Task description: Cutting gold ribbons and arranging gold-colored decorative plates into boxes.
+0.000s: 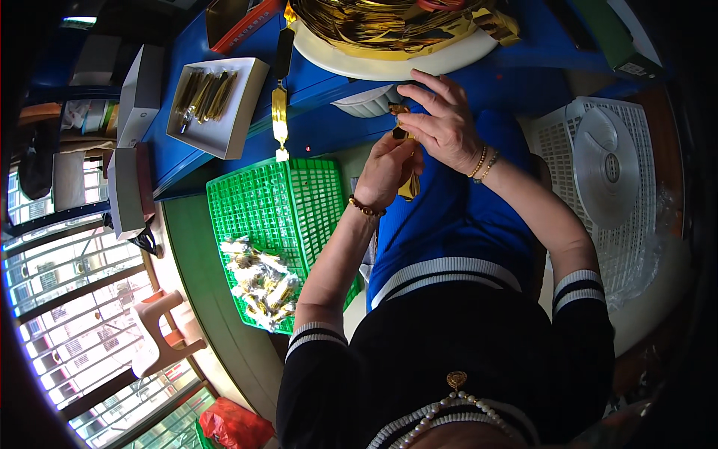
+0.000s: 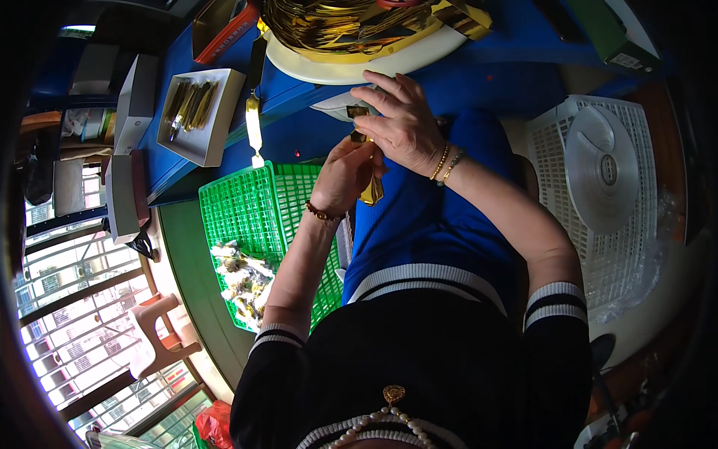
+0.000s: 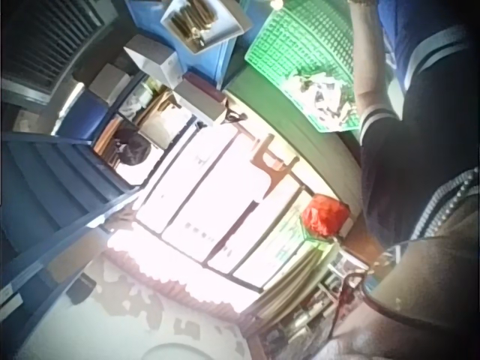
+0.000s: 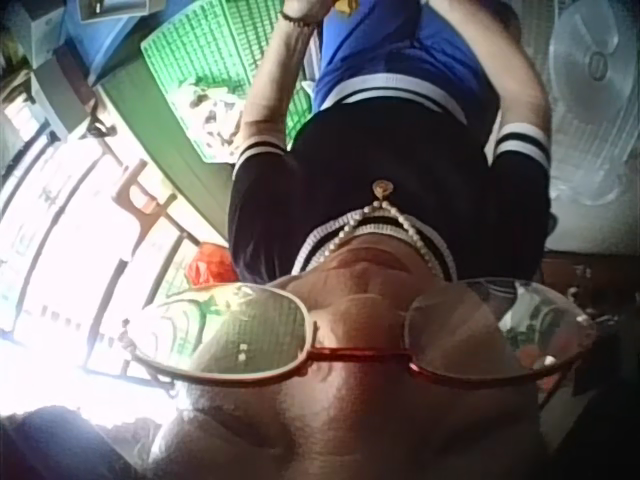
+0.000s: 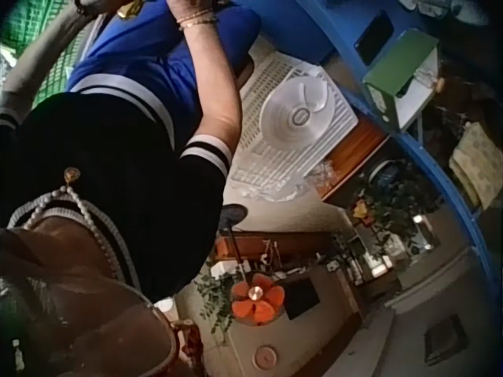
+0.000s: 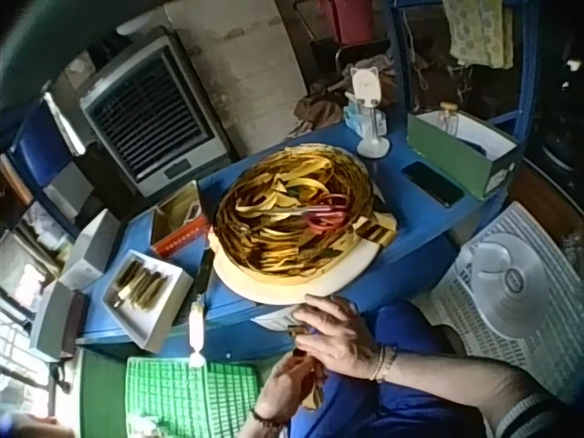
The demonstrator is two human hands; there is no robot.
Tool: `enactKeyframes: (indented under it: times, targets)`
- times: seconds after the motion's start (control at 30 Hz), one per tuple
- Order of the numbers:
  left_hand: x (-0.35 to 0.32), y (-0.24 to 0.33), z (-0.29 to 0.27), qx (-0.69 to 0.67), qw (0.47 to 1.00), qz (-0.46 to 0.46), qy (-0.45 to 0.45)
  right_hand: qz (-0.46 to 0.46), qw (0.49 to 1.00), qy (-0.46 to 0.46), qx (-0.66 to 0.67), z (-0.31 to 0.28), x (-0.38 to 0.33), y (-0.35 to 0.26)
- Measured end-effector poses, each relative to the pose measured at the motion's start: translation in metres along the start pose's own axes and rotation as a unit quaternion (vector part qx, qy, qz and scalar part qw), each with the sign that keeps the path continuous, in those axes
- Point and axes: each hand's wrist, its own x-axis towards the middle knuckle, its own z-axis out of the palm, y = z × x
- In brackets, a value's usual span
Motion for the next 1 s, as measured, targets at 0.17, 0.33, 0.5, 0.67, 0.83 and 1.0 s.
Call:
enactKeyframes:
  times: [0.17,0.33,0.5,0.67,0.83,1.0]
  targets:
    - [0.006,0.004,-0.003,0.065,0.998,0.018,-0.016,-0.028,0.998,0.044,-0.023,-0.005,-0.004,-0.003]
    - [0.012,0.003,-0.010,0.055,0.998,0.031,0.013,-0.028,0.999,0.029,0.005,-0.002,-0.014,-0.007]
    - [0.000,0.008,-0.004,0.124,0.991,0.057,0.006,0.077,0.978,-0.060,0.185,0.002,-0.013,0.001]
    - [-0.010,0.014,-0.006,0.213,0.976,0.047,0.003,0.098,0.956,-0.086,0.262,0.004,-0.004,0.010]
    - [-0.011,0.009,-0.007,0.165,0.983,0.085,-0.001,0.089,0.957,-0.083,0.263,0.006,0.001,0.005]
    - [-0.002,0.001,-0.011,0.259,0.931,0.232,0.113,0.278,0.897,-0.060,0.339,0.005,-0.005,-0.008]
